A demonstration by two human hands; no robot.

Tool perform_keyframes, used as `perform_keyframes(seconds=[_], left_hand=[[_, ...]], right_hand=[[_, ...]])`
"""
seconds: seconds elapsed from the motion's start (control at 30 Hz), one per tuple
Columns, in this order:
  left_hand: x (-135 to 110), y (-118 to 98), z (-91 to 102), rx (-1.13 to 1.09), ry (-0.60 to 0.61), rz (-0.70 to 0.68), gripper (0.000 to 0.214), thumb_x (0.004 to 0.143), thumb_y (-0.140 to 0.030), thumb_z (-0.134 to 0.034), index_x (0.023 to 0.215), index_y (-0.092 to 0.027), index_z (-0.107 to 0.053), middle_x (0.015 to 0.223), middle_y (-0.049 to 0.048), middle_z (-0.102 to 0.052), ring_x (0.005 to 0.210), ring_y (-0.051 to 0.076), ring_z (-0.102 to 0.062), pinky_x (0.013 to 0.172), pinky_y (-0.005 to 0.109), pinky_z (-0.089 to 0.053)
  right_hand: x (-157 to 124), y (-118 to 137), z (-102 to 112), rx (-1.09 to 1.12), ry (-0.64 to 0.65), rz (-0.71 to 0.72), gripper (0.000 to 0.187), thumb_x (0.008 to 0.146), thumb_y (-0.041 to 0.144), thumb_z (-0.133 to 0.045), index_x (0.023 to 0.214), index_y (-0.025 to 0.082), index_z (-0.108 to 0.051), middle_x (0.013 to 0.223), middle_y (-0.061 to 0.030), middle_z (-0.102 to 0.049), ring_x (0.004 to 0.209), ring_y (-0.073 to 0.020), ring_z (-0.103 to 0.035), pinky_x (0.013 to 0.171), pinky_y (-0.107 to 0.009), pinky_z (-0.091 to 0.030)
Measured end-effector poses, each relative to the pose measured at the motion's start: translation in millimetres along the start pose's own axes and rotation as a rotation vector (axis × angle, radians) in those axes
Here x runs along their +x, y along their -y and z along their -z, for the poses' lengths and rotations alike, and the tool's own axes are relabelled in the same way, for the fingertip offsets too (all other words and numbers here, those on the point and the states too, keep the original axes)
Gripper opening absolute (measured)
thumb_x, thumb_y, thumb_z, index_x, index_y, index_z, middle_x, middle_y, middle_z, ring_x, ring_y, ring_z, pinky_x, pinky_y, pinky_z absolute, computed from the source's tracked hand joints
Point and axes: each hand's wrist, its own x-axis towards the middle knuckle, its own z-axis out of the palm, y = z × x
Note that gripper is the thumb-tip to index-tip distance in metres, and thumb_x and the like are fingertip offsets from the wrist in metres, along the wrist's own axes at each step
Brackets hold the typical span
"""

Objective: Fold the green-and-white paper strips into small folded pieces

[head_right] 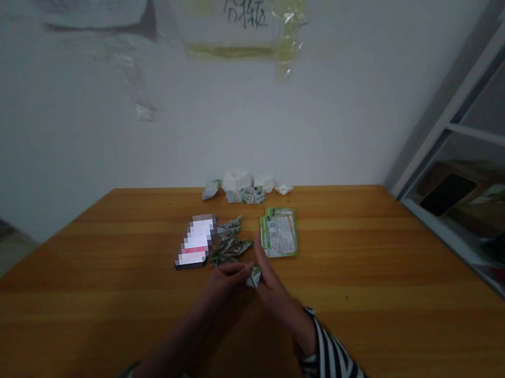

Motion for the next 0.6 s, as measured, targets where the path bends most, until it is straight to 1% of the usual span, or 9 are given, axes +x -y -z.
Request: perform_keyframes(seconds=[0.07, 0.1, 0.17, 0.23, 0.3, 0.37, 0.4, 0.5, 0.6], left_hand=[[0, -1, 0.5, -0.007, -0.022, 0.004, 0.04, 0.057, -0.046, -0.081, 0.075, -0.01, -0.076, 0.068, 0.0063, -0.073, 0.06, 0.015, -0.063, 0.059, 0.025, -0.049], [0, -2, 0.2, -0.006, -0.039, -0.009, 0.039, 0.057, -0.046, -0.081, 0.075, -0.011, -0.076, 0.069, 0.0065, -0.073, 0.061, 0.016, -0.064, 0.062, 0.026, -0.051], [-1, -2, -1.2, 0.014, -0.093, -0.071, 0.038, 0.058, -0.044, -0.081, 0.076, -0.012, -0.077, 0.07, 0.0067, -0.074, 0.063, 0.017, -0.066, 0.066, 0.029, -0.053], [-3, -4, -3.1, 0.061, -0.144, -0.156, 0.035, 0.061, -0.042, -0.08, 0.079, -0.012, -0.077, 0.072, 0.0071, -0.075, 0.066, 0.019, -0.067, 0.069, 0.031, -0.054], [-4, -6, -4.5, 0.132, -0.171, -0.231, 0.029, 0.065, -0.038, -0.077, 0.079, -0.013, -0.077, 0.072, 0.0071, -0.075, 0.067, 0.02, -0.067, 0.068, 0.031, -0.054], [-5, -7, -5.2, 0.222, -0.202, -0.31, 0.022, 0.067, -0.034, -0.075, 0.074, -0.014, -0.077, 0.071, 0.0064, -0.073, 0.067, 0.02, -0.066, 0.064, 0.029, -0.053], [-5, -8, -5.4, 0.269, -0.224, -0.355, 0.018, 0.066, -0.032, -0.075, 0.07, -0.014, -0.076, 0.071, 0.006, -0.072, 0.068, 0.02, -0.065, 0.062, 0.027, -0.052], [-6, -7, -6.8, 0.383, -0.251, -0.439, 0.015, 0.066, -0.029, -0.073, 0.063, -0.015, -0.075, 0.068, 0.0043, -0.066, 0.066, 0.017, -0.062, 0.058, 0.024, -0.049], [-7, -5, -11.0, 0.403, -0.217, -0.422, 0.018, 0.069, -0.031, -0.071, 0.063, -0.014, -0.073, 0.066, 0.0034, -0.063, 0.063, 0.016, -0.06, 0.057, 0.023, -0.048]], right_hand=[[0, -1, 0, 0.137, 0.018, -0.035, 0.069, 0.084, 0.031, -0.05, 0.147, 0.029, -0.023, 0.154, 0.0023, -0.024, 0.141, -0.0194, -0.023, 0.114, -0.044, -0.02], [1, -1, 0, 0.197, 0.017, -0.041, 0.067, 0.085, 0.035, -0.05, 0.147, 0.028, -0.024, 0.153, 0.0005, -0.027, 0.14, -0.0208, -0.026, 0.112, -0.045, -0.026], [2, -1, -1, 0.226, -0.018, -0.066, 0.06, 0.087, 0.042, -0.048, 0.143, 0.027, -0.035, 0.148, -0.0031, -0.038, 0.137, -0.0231, -0.034, 0.108, -0.045, -0.033], [4, 0, -2, 0.129, -0.074, -0.107, 0.052, 0.087, 0.046, -0.051, 0.134, 0.025, -0.05, 0.138, -0.0058, -0.052, 0.131, -0.0252, -0.042, 0.106, -0.046, -0.035], [4, 1, -2, 0.013, -0.108, -0.12, 0.043, 0.087, 0.047, -0.052, 0.123, 0.023, -0.061, 0.123, -0.0071, -0.064, 0.119, -0.0265, -0.054, 0.101, -0.044, -0.041], [3, 3, -1, -0.071, -0.105, -0.1, 0.038, 0.089, 0.047, -0.05, 0.111, 0.022, -0.068, 0.106, -0.0075, -0.072, 0.099, -0.0256, -0.065, 0.087, -0.039, -0.05], [2, 4, 0, -0.116, -0.1, -0.088, 0.037, 0.091, 0.047, -0.048, 0.105, 0.021, -0.071, 0.096, -0.0074, -0.074, 0.088, -0.0242, -0.068, 0.077, -0.035, -0.053], [-1, 5, 2, -0.255, -0.103, -0.068, 0.038, 0.092, 0.044, -0.045, 0.088, 0.019, -0.073, 0.073, -0.0055, -0.073, 0.062, -0.0189, -0.065, 0.057, -0.027, -0.049], [-4, 2, 1, -0.295, -0.14, -0.065, 0.042, 0.093, 0.044, -0.043, 0.076, 0.017, -0.07, 0.058, -0.0028, -0.067, 0.051, -0.0159, -0.06, 0.049, -0.023, -0.044]])
